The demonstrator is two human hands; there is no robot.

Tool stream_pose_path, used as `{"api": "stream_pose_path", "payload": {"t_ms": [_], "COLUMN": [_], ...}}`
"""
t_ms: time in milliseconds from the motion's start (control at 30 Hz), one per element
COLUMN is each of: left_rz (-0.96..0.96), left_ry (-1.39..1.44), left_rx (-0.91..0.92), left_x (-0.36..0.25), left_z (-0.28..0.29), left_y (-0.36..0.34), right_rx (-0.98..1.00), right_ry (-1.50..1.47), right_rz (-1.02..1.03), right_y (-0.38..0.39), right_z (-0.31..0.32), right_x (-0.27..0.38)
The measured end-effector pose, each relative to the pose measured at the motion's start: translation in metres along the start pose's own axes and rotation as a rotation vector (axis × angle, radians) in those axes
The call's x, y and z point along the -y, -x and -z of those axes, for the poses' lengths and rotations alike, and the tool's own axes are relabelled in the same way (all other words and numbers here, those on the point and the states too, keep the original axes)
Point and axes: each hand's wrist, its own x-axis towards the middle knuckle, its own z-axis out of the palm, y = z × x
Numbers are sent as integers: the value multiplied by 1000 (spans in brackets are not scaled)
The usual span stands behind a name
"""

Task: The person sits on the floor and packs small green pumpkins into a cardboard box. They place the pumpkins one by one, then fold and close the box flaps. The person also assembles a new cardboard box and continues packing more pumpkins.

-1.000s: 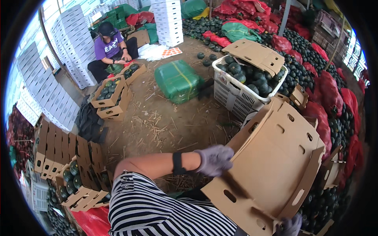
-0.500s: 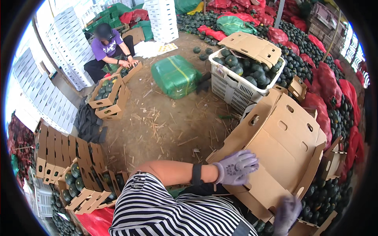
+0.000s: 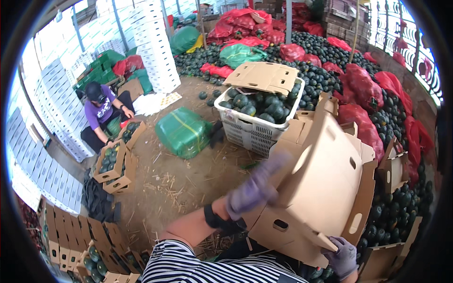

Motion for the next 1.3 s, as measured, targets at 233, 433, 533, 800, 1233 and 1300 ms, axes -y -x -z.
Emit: {"api": "stream_pose_path", "payload": {"t_ms": [233, 433, 533, 800, 1233, 1300], "left_rz": [631, 509, 444, 114, 338, 522], "left_ry": [244, 492, 349, -227, -1497, -1651], "left_rx": [-82, 127, 155, -196, 930, 1025], "left_x": [43, 90, 75, 68, 62, 76], "left_z": [50, 44, 29, 7, -35, -55], "left_y": [17, 4, -17, -3, -81, -96], "right_rx": [762, -416, -240, -729, 484, 542], "right_ry": [-549, -1056, -1458, -648, 374, 340], "right_rz": [60, -432, -368, -200, -150, -261], "right_y": [-8, -54, -40, -62, -126, -142], "right_z": [16, 52, 33, -25, 19, 2], "right_x": [5, -66, -88, -106, -72, -75]}}
